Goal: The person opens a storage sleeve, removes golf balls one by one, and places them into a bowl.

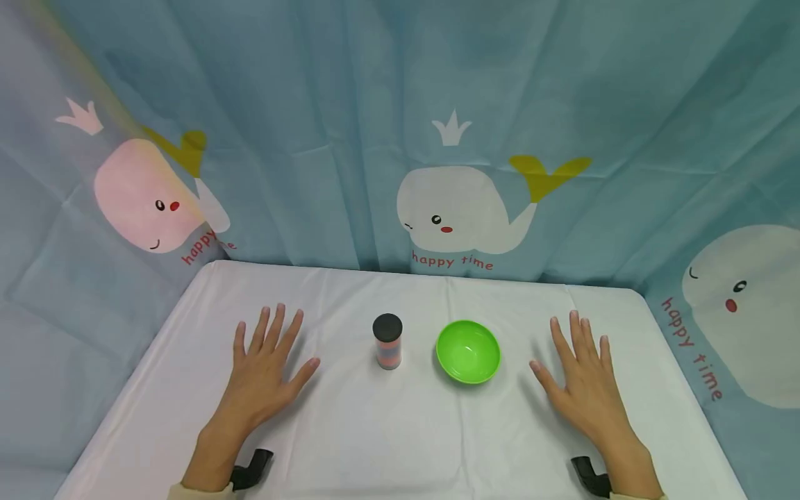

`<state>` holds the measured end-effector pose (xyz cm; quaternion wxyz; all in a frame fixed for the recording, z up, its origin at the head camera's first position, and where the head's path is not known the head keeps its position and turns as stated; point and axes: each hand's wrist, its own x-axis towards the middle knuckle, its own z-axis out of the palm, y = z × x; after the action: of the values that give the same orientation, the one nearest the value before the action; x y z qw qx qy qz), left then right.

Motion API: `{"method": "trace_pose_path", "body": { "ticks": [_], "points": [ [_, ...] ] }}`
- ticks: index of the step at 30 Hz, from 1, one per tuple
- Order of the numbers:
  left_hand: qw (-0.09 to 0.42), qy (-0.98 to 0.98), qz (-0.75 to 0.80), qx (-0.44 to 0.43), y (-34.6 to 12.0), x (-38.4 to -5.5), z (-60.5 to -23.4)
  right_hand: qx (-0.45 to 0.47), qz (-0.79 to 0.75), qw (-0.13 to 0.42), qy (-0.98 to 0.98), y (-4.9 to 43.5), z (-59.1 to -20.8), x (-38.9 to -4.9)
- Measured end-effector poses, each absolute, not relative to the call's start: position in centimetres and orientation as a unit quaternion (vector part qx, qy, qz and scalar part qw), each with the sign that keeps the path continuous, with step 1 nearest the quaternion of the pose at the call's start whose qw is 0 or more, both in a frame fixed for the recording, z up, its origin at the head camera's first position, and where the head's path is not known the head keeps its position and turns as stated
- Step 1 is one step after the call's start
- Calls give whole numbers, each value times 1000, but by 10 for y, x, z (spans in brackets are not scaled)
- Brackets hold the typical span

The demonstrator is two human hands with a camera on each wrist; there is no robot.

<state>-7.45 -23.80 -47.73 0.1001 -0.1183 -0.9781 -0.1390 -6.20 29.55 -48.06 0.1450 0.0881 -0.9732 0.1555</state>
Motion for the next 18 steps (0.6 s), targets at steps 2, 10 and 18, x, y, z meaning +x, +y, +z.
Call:
{"method": "trace_pose_path", "body": {
  "ticks": [2,10,18],
  "points": [
    [103,-977,-143,-120,-237,-74,-476,92,156,145,-973,294,-479,-63],
    [111,-968,-171,-144,-229,-74,-471,107,158,136,-972,279,-469,-61],
    [102,-962,-184,-175,-210,-79,-465,129,186,146,-963,259,-456,-59]
  ]
}}
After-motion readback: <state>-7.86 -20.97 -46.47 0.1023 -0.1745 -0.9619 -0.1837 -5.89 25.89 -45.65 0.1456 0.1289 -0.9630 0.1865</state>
